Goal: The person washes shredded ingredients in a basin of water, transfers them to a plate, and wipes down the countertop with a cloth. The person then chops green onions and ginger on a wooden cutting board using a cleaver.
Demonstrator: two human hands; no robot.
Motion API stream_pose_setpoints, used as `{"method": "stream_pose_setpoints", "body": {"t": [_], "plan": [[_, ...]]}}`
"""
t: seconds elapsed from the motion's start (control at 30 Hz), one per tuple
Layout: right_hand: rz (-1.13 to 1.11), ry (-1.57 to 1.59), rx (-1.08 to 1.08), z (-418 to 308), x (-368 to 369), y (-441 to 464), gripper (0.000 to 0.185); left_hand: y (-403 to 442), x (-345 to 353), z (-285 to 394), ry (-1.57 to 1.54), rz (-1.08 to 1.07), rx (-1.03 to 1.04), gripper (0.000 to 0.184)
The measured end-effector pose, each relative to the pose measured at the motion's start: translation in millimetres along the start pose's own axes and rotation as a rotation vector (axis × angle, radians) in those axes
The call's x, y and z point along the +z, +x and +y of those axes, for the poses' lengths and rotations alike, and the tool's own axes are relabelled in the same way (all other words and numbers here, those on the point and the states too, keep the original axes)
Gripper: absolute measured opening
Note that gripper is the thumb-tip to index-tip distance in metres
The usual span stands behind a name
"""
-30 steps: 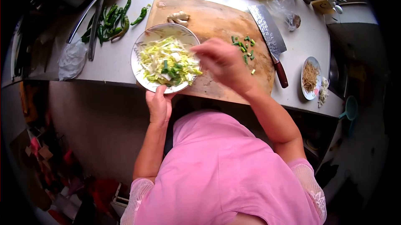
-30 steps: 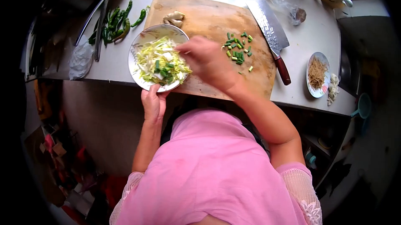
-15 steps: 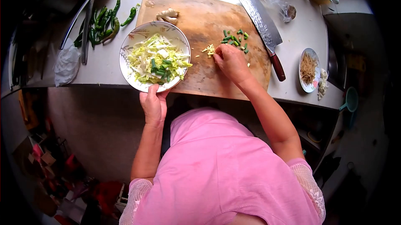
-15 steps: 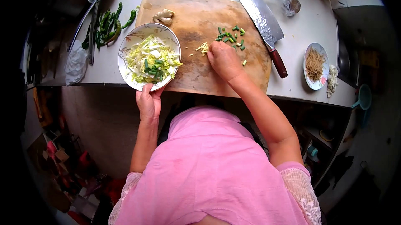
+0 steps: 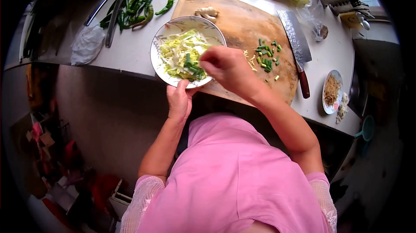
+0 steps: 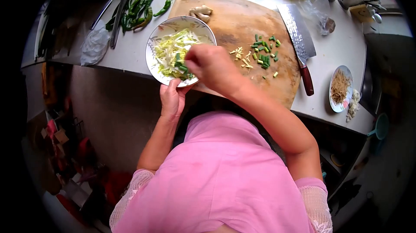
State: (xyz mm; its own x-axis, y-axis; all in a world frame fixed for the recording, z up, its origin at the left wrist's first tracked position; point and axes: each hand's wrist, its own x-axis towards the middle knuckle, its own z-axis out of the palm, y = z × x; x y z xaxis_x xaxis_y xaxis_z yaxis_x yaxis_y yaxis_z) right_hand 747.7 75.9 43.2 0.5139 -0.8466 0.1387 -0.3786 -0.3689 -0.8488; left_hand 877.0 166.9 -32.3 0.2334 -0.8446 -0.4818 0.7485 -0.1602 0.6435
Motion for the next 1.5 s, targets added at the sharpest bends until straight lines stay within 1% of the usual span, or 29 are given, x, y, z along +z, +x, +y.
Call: {"method": "stream_pose_setpoints", "body": {"t": [0.07, 0.1, 0.2, 0.23, 0.27, 0.33, 0.4, 0.47, 0.53, 0.57, 0.6, 0.67, 0.73, 0.77, 0.8, 0.83, 0.93, 1.0, 1.07, 1.1, 1.13, 1.2, 1.33, 1.4, 1.5], "plan": [[-0.035, -0.169, -0.113, 2.6, 17.4, 10.6, 0.009, -1.5, 1.8, 3.5, 0.003, -0.02, -0.019, 0.041], [-0.126, -0.287, -0.055, 3.9, 20.9, 15.1, 0.012, -1.8, 1.8, 4.0, 0.0, -0.022, -0.019, 0.041], [-0.144, -0.333, -0.042, -0.4, 19.0, 15.5, 0.017, -2.1, 2.7, 5.2, -0.009, 0.007, -0.033, 0.041], [-0.146, -0.285, -0.052, -0.9, 16.8, 13.5, 0.02, -2.9, 1.1, 7.4, 0.006, 0.003, -0.048, 0.04], [-0.137, -0.168, -0.059, -4.8, 13.2, 12.5, 0.017, -3.4, -0.5, 8.8, 0.021, -0.005, -0.066, 0.04], [-0.094, -0.15, -0.027, -5.2, 8.1, 7.4, 0.015, -2.5, 0.1, 11.7, 0.01, -0.008, -0.09, 0.04], [0.004, -0.114, -0.028, -5.2, -3.2, 0.4, 0.013, -0.7, 0.8, 12.7, 0.029, 0.001, -0.085, 0.041], [0.094, -0.089, 0.036, 3.1, -23.0, -11.8, 0.013, -0.3, 2.7, 16.4, 0.033, 0.03, -0.117, 0.042], [0.179, -0.212, 0.077, 35.2, -51.0, -30.2, 0.008, 4.1, -5.5, 16.3, 0.057, 0.015, -0.127, 0.043], [0.202, -0.317, 0.136, 55.3, -67.1, -39.7, 0.007, 4.9, -4.5, 15.2, 0.084, 0.04, -0.086, 0.045], [0.232, -0.403, 0.24, 73.0, -81.7, -48.6, 0.007, 4.3, -4.0, 13.5, 0.09, 0.036, -0.081, 0.045], [0.329, -0.551, 0.221, 107.3, -104.4, -59.9, 0.008, -0.2, -1.0, 9.4, 0.096, 0.085, 0.012, 0.045], [0.352, -0.622, 0.205, 121.4, -113.1, -59.6, 0.011, -6.8, 15.2, 14.0, 0.114, 0.096, 0.042, 0.046], [0.367, -0.609, 0.2, 125.0, -111.8, -56.2, 0.011, -8.0, 22.4, 16.4, 0.095, 0.076, 0.06, 0.045], [0.39, -0.629, 0.145, 127.4, -108.6, -51.9, 0.013, -7.2, 26.3, 19.2, 0.078, 0.056, 0.079, 0.045], [0.413, -0.648, 0.092, 129.6, -106.3, -48.2, 0.016, 1.1, 21.2, 22.1, 0.098, 0.036, 0.051, 0.045], [0.422, -0.672, 0.096, 141.0, -97.8, -40.7, 0.019, 18.3, 39.5, 38.6, -0.016, 0.071, 0.113, 0.044], [0.444, -0.678, 0.064, 135.2, -93.8, -36.8, 0.02, 26.8, 40.9, 53.3, 0.021, 0.087, 0.142, 0.044], [0.395, -0.644, -0.023, 124.5, -85.0, -33.1, 0.022, 32.0, 33.5, 62.6, -0.002, 0.121, 0.191, 0.043], [0.336, -0.629, -0.04, 116.9, -77.2, -31.3, 0.023, 34.5, 25.2, 65.6, -0.013, 0.121, 0.199, 0.043], [0.336, -0.617, -0.047, 113.4, -69.0, -26.3, 0.023, 34.6, 18.8, 65.7, -0.007, 0.127, 0.21, 0.043], [0.254, -0.501, -0.088, 107.1, -52.8, -14.6, 0.024, 28.3, 9.6, 67.4, -0.006, 0.19, 0.242, 0.044], [0.173, -0.446, -0.113, 91.5, -29.2, 20.4, 0.025, 14.5, -7.3, 58.8, 0.041, 0.227, 0.207, 0.048], [0.148, -0.389, -0.12, 90.0, -17.5, 45.1, 0.024, 8.4, -12.7, 49.9, 0.052, 0.215, 0.147, 0.049], [0.24, -0.542, -0.166, 97.2, -2.0, 75.3, 0.024, -2.2, -11.3, 38.2, 0.059, 0.17, 0.074, 0.045]]}}
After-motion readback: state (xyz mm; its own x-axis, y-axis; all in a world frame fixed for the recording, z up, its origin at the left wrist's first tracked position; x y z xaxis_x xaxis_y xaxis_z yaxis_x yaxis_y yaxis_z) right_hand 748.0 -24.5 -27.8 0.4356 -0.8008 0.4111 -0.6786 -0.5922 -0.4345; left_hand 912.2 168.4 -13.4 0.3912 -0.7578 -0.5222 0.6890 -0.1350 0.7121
